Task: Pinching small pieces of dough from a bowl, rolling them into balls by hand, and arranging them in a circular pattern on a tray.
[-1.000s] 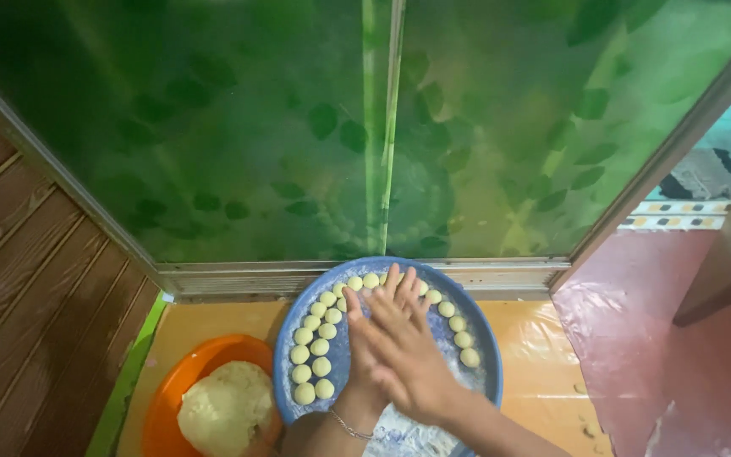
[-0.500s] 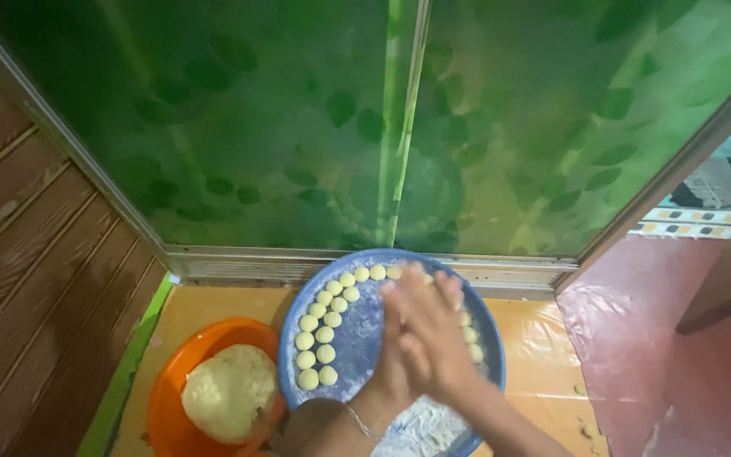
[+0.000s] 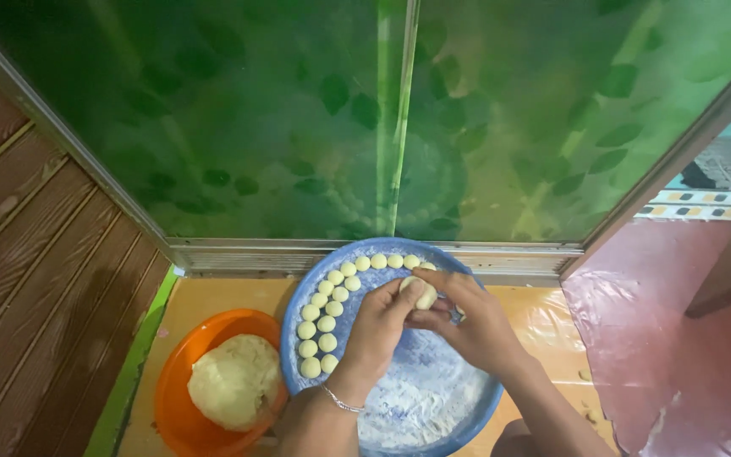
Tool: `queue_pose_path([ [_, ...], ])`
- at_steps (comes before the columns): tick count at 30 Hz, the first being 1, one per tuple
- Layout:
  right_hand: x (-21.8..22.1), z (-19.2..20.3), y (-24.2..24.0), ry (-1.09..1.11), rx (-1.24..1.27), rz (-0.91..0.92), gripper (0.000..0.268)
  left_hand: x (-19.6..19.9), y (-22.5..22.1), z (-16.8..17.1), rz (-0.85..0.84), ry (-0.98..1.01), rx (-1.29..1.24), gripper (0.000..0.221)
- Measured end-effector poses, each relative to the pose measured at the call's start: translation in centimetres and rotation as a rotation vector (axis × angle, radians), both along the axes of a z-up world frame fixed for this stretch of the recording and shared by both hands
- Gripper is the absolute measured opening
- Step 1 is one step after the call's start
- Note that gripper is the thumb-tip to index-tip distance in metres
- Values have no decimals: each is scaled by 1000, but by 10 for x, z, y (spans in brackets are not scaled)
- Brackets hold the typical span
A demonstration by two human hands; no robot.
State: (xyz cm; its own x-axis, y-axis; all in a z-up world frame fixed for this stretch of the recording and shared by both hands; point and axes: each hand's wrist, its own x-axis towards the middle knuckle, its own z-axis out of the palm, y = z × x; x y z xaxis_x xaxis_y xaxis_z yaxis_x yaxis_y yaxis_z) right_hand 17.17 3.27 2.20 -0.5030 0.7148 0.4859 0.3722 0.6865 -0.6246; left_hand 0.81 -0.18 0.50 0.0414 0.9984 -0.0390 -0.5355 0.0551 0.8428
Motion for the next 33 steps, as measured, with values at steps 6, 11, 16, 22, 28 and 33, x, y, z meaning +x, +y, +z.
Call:
queue_pose_path([
  [6, 9, -20, 13, 141, -37, -216, 36, 1, 3, 0, 43, 354, 31, 38],
  [11, 7, -12, 9, 114, -82, -166, 46, -1, -3, 0, 256, 523, 104, 24],
  [16, 6, -6, 8, 206, -212, 25, 57, -15, -2, 2, 142, 410, 160, 19],
  [22, -1, -4, 9, 174, -174, -33, 30, -12, -8, 17, 234, 701, 202, 28],
  [28, -4, -14, 7, 230, -412, 31, 34, -12, -1, -3, 219, 640, 182, 19],
  [33, -4, -10, 5, 267, -577, 62, 43, -10, -2, -3, 210, 495, 137, 15],
])
